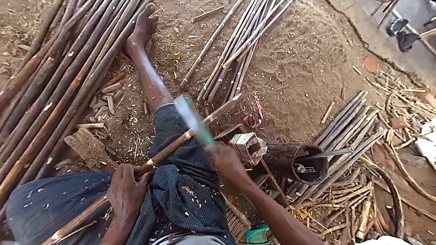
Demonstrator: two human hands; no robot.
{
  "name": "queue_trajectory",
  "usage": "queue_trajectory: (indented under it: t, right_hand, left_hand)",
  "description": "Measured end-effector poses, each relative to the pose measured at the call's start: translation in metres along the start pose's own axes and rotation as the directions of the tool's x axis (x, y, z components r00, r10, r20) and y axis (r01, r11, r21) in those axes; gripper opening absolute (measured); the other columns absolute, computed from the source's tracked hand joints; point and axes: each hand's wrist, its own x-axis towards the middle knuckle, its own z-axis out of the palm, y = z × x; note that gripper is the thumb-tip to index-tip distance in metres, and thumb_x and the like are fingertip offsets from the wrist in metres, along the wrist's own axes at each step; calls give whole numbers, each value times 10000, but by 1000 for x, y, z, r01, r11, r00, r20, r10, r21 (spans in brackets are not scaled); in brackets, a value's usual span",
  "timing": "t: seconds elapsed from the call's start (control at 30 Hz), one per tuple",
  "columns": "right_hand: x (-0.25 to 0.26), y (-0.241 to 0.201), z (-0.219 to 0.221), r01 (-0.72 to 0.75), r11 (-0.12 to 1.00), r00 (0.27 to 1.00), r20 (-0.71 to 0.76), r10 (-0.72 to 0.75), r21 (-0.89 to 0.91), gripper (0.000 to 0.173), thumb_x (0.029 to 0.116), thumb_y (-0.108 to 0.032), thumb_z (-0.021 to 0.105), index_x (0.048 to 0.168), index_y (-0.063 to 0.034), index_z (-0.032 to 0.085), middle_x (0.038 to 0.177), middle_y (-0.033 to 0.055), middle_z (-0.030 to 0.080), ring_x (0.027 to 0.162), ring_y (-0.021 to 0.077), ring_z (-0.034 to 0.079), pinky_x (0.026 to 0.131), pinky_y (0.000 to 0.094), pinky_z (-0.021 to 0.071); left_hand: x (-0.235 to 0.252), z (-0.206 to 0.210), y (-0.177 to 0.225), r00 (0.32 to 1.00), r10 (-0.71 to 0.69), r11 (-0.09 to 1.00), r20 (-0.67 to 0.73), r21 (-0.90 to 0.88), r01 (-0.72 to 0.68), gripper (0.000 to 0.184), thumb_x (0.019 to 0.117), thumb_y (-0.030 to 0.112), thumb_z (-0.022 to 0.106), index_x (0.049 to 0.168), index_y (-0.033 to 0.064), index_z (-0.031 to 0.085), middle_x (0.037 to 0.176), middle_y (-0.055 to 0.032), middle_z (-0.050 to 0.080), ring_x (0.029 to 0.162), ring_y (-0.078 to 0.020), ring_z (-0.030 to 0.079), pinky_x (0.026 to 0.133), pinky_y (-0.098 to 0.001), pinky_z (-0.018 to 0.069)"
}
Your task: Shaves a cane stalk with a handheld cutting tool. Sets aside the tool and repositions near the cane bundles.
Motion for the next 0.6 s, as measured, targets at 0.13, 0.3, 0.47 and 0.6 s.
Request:
queue_trajectory:
  t: [0.13,0.3,0.47,0.6]
  right_hand:
    - [-13,-12,1,78,990,984,167,-57,-120,504,1037,-570,502,985,-102,681,747,104,621,696,284,643,631,524,536]
    - [14,26,-45,43,879,939,-319,127,476,503,1059,-593,423,1022,-119,587,551,6,458,381,142,429,363,339,437]
    - [50,58,-44,77,839,878,-435,199,539,450,1089,-484,441,956,-80,587,540,0,455,386,133,440,366,326,437]
    - [17,40,16,46,997,983,-178,-35,59,461,1064,-482,502,985,-63,675,698,105,615,614,272,630,573,512,537]
  left_hand:
    - [4,-9,7,996,21,999,89,-30,-18,482,874,450,746,989,-12,666,892,-197,659,758,-397,665,623,-599,513]
    - [38,-29,12,860,-52,994,508,-61,96,587,1046,622,325,956,187,708,736,-30,675,712,-269,684,645,-583,521]
    - [76,-9,-8,747,-24,973,665,-156,170,339,1013,454,595,985,126,678,782,-47,669,733,-232,667,714,-542,537]
    - [80,-7,-12,752,-48,958,657,-184,222,285,993,381,662,880,119,664,678,-30,645,585,-191,622,593,-455,534]
